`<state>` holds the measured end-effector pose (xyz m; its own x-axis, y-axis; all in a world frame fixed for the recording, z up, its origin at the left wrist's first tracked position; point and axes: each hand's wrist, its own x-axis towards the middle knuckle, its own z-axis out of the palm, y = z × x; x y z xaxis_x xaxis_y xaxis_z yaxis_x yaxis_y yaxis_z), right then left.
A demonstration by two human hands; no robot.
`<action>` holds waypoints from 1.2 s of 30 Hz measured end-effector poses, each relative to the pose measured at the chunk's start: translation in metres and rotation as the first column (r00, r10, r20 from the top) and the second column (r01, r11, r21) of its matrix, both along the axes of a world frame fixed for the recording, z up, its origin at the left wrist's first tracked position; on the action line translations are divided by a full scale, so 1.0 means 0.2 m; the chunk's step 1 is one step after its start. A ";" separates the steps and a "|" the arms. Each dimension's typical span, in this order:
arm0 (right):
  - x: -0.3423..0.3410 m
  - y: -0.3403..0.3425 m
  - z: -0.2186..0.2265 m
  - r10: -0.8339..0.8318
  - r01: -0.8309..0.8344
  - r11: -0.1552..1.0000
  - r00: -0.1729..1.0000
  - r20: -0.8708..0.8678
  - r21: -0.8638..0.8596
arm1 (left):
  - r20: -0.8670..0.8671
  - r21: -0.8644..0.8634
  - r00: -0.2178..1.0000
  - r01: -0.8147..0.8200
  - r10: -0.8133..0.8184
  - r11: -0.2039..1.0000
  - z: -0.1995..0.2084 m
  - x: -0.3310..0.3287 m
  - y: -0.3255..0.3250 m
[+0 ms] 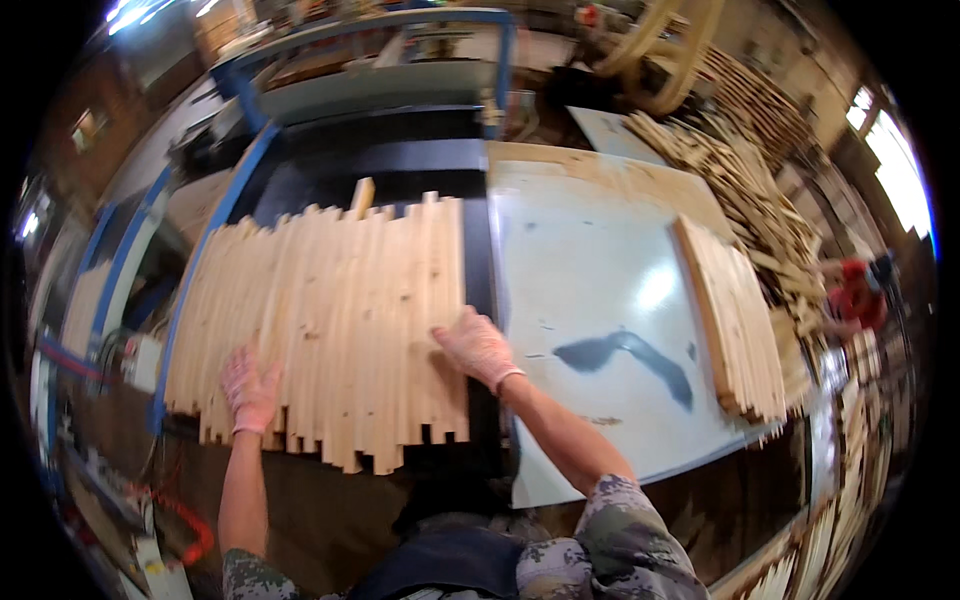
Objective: The person repeatedly picks up stacks of wooden planks from a table and places them onto a conveyor belt. The person aligns the planks before feeding them into the machine. Other workers are visible in the background performing similar tasks.
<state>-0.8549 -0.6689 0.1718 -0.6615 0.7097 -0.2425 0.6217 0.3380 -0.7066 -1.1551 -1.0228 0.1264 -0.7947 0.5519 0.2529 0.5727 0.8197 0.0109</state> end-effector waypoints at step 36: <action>2.27 0.77 0.02 -0.756 0.599 0.641 0.602 0.258 0.480 | 0.162 -0.129 0.985 -0.041 0.062 0.991 0.12 0.06 0.06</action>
<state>-0.4012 -0.5154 0.1767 0.1549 0.9874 -0.0331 0.9499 -0.1581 -0.2698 -1.1431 -1.0113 0.1507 -0.8477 0.5283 0.0478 0.5288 0.8487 -0.0026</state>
